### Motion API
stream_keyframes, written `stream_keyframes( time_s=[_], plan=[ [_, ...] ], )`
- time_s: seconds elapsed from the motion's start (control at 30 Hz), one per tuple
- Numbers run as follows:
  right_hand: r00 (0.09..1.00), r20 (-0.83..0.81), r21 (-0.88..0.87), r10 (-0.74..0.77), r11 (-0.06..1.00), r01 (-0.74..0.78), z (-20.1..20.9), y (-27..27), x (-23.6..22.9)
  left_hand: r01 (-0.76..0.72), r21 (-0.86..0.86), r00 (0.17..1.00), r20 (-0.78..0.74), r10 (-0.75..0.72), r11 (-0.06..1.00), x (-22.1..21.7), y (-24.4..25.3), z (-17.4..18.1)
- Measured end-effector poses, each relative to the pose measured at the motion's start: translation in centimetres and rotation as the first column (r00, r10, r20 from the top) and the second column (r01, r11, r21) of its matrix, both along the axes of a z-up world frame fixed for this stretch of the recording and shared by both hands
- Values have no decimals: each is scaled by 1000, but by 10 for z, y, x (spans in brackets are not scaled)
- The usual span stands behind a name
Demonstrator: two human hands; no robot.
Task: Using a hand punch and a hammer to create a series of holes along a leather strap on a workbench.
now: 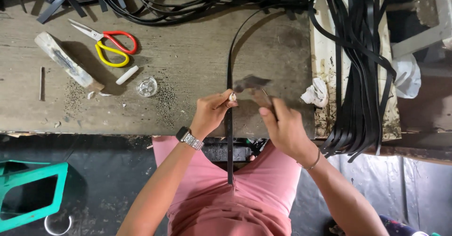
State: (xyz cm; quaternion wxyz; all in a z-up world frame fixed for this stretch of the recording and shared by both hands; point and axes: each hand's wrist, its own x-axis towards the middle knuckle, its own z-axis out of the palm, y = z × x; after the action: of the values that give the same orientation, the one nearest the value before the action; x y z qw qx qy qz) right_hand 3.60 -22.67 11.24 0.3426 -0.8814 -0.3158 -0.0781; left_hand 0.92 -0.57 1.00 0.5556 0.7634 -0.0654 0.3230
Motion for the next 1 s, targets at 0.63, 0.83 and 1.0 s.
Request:
stream_keyframes(
  time_s=[0.63, 0.83, 1.0],
  plan=[
    [978, -158, -57, -135, 990, 127, -11, -2, 15, 15, 42, 999, -43, -13, 999, 1, 1, -4],
    [867, 447, -265, -222, 892, 365, -55, -13, 67, 2, 57, 999, -47, 1, 998, -2, 1, 7],
    [850, 519, -159, -87, 968, 196, -78, 15, 58, -21, 47, 996, -88, 25, 999, -3, 0, 9]
  ],
)
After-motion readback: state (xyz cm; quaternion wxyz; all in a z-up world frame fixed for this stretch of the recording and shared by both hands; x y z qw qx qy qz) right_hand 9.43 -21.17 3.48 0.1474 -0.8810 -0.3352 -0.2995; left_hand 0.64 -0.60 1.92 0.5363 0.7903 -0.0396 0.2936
